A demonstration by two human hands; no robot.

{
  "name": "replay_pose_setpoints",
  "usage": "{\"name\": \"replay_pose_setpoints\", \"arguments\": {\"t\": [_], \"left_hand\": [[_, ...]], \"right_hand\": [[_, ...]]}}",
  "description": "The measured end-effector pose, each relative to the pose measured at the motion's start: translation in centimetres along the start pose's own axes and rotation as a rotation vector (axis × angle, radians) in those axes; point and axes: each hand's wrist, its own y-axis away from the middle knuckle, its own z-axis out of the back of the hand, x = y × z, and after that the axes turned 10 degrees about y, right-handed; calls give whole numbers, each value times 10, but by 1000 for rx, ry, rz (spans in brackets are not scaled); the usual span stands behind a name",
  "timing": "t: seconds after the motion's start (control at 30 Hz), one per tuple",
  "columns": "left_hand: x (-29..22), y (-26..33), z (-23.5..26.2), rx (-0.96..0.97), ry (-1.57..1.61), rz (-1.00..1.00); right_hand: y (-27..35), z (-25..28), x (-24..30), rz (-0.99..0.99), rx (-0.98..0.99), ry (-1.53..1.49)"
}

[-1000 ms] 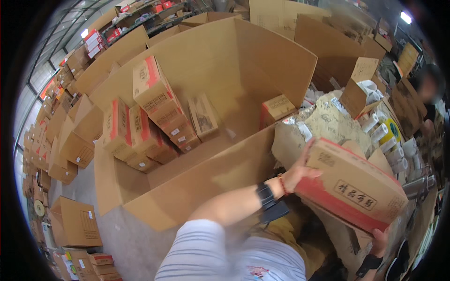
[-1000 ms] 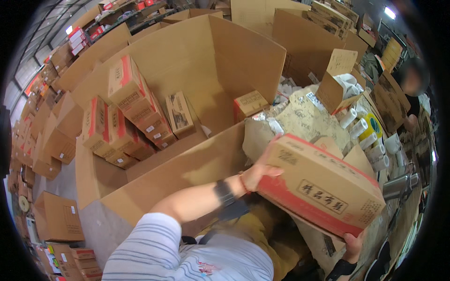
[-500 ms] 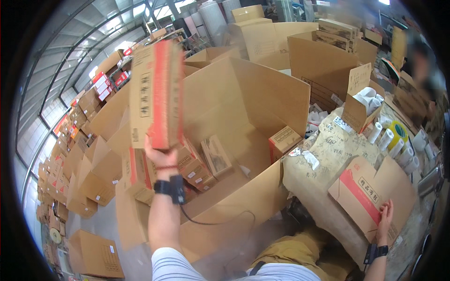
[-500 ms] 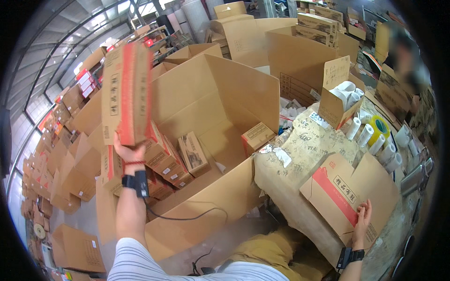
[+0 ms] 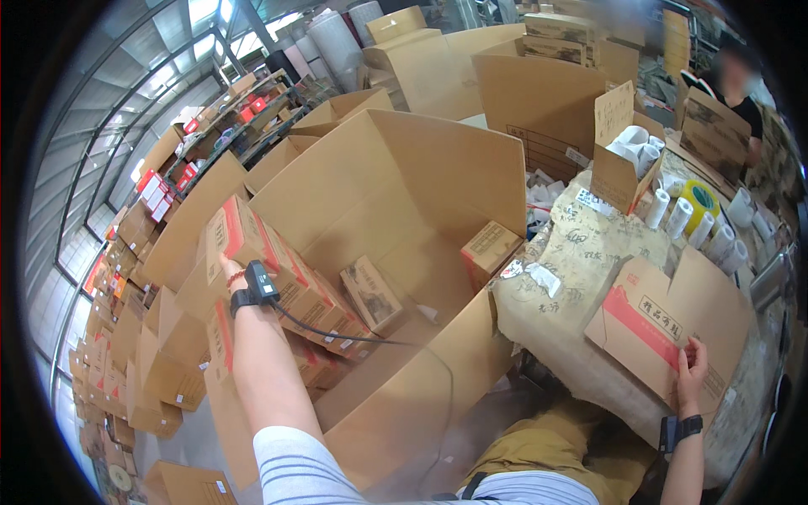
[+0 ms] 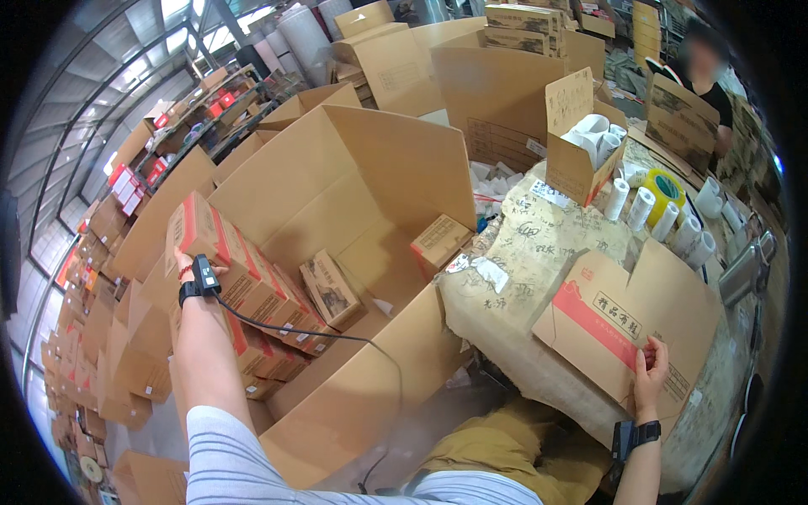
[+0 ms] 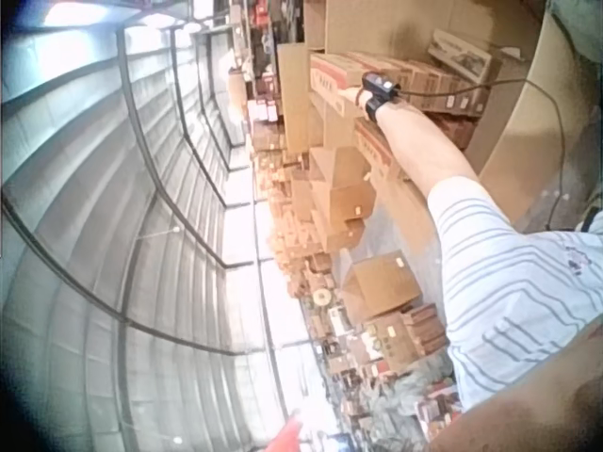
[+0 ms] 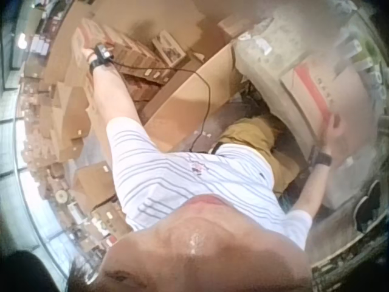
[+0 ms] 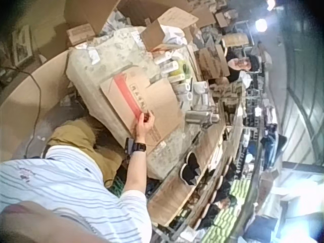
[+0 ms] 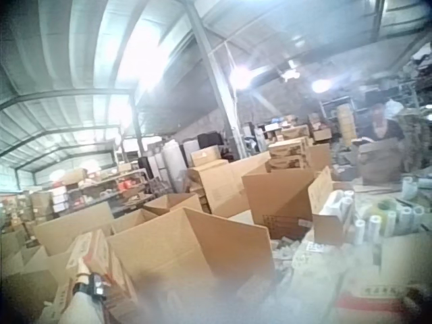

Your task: The recorder is folding shoe boxes, placing pairs of shoes inside them, and then stacking the packed boxes into a larger shipping crate.

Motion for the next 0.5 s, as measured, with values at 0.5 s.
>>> {"name": "replay_pose_setpoints", "arguments": {"t": [0.5], "left_hand": [[344, 168, -107, 757, -798, -927]], "right_hand": [[-23, 12, 17, -294, 2, -690]]}}
